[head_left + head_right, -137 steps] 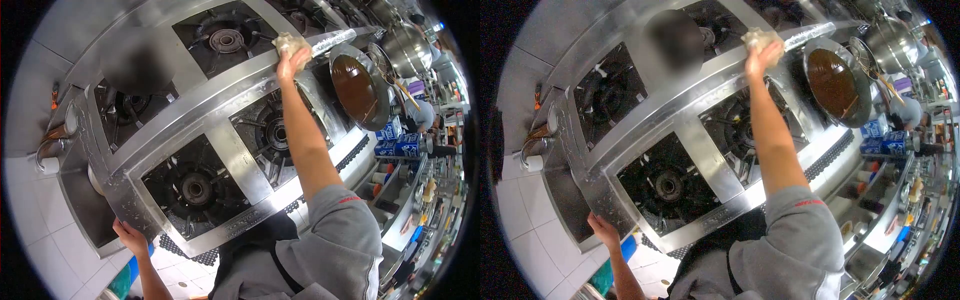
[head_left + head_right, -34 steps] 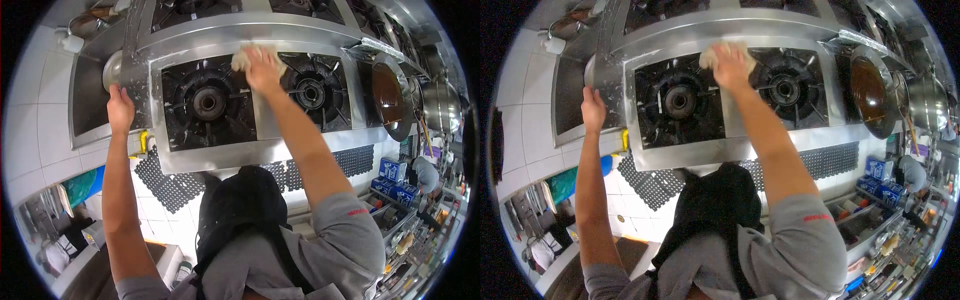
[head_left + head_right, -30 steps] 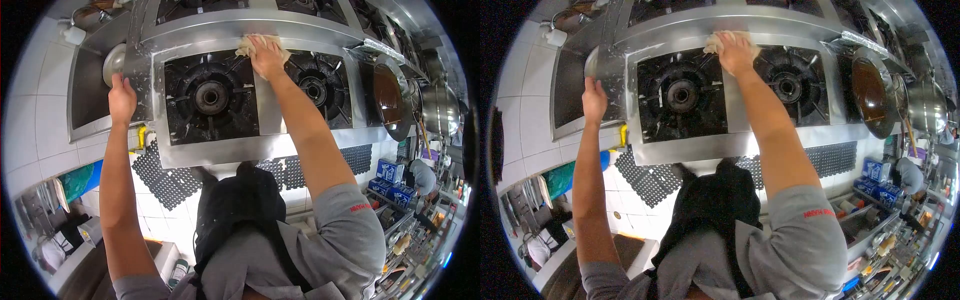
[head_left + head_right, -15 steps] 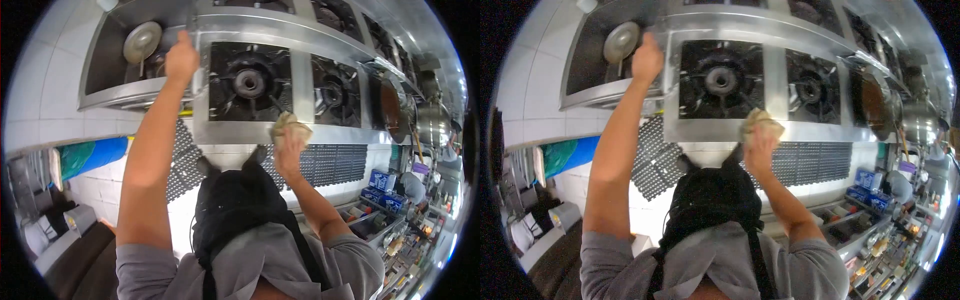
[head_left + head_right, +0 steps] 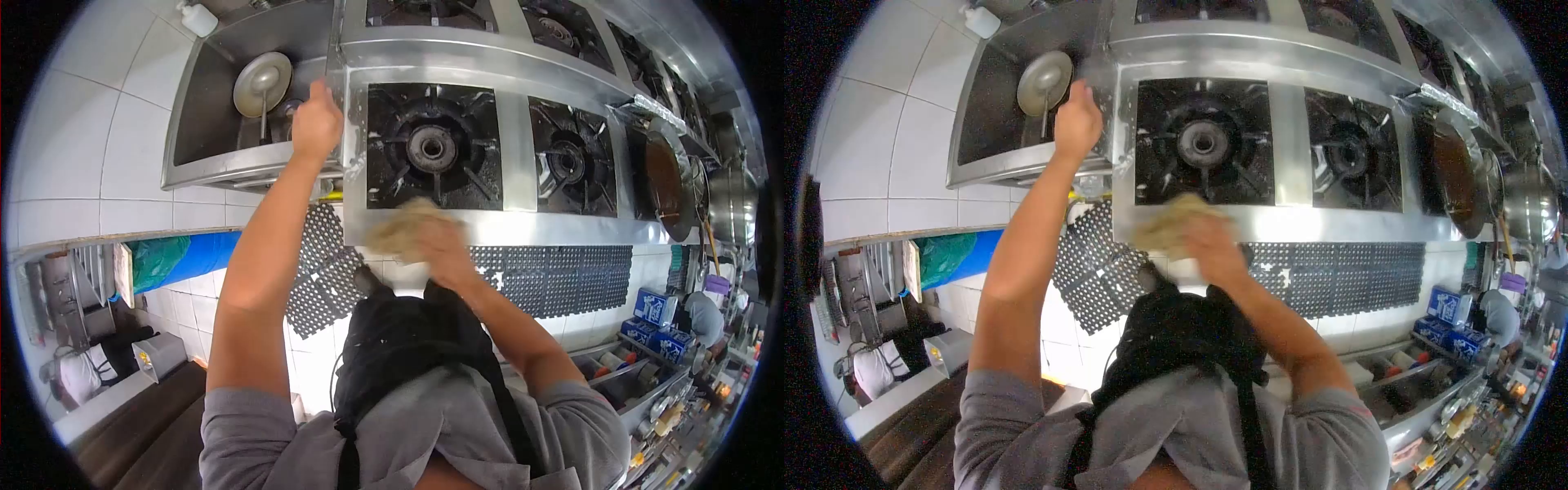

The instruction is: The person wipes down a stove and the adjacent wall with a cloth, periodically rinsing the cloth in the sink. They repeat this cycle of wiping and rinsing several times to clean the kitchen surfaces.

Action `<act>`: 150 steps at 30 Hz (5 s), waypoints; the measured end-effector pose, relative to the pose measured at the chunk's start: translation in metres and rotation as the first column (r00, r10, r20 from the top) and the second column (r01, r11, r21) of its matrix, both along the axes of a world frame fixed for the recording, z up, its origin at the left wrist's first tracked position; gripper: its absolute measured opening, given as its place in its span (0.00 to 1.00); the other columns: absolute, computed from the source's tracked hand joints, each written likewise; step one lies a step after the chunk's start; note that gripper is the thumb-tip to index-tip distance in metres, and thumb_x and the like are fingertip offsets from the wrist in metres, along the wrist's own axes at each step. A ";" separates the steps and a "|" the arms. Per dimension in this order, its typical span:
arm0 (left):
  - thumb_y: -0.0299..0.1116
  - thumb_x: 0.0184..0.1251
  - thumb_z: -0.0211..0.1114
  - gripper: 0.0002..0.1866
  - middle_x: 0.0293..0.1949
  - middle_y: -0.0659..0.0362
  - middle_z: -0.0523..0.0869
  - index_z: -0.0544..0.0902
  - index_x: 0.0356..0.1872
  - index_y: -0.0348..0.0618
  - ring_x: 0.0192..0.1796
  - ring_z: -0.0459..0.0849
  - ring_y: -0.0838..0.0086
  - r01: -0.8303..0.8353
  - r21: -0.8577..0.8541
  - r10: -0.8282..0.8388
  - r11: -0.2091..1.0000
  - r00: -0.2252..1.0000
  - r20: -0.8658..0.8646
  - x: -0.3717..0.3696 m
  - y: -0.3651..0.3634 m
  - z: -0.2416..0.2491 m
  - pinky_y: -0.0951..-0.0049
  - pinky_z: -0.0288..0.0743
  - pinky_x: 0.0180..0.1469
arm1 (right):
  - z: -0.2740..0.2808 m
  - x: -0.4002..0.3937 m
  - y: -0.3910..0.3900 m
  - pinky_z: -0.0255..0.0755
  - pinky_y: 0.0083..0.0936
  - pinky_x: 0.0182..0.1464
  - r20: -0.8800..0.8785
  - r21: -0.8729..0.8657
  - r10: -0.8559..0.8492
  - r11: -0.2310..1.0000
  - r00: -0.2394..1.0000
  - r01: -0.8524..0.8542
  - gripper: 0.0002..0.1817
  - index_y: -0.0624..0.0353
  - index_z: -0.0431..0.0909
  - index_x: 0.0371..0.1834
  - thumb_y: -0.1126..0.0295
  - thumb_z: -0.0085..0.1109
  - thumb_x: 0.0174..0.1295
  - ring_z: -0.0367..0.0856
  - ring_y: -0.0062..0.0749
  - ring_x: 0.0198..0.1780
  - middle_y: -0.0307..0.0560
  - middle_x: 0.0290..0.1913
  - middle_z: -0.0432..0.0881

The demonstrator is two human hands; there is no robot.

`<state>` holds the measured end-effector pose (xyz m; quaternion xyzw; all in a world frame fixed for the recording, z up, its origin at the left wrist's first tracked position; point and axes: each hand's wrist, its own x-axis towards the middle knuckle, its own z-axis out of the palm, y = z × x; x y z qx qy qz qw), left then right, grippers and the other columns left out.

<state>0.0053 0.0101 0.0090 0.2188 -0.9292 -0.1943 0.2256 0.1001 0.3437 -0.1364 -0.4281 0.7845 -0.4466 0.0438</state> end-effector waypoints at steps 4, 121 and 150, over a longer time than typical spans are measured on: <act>0.36 0.76 0.52 0.11 0.28 0.38 0.84 0.79 0.46 0.42 0.33 0.83 0.39 -0.086 0.023 0.088 0.996 0.987 -0.132 0.001 0.008 -0.007 0.44 0.76 0.36 | 0.029 -0.048 0.143 0.57 0.54 0.71 -0.447 0.342 -0.365 0.774 0.817 0.533 0.23 0.63 0.74 0.62 0.71 0.55 0.62 0.67 0.61 0.69 0.59 0.62 0.76; 0.39 0.76 0.59 0.15 0.40 0.51 0.89 0.81 0.49 0.36 0.34 0.88 0.72 -0.062 0.964 -0.124 0.258 0.988 0.097 0.348 -0.198 -0.045 0.76 0.82 0.35 | 0.192 0.000 -0.065 0.73 0.47 0.62 0.881 -0.383 0.438 0.444 0.177 0.810 0.27 0.61 0.75 0.60 0.50 0.38 0.76 0.81 0.47 0.54 0.53 0.54 0.83; 0.39 0.75 0.59 0.18 0.42 0.51 0.89 0.78 0.53 0.34 0.39 0.88 0.70 0.083 0.903 -0.345 0.421 0.935 0.075 -0.021 -0.458 0.016 0.72 0.81 0.39 | 0.227 -0.143 -0.464 0.74 0.24 0.48 0.793 -0.168 -0.102 0.911 0.601 0.376 0.11 0.61 0.80 0.49 0.77 0.54 0.65 0.79 0.26 0.44 0.43 0.44 0.83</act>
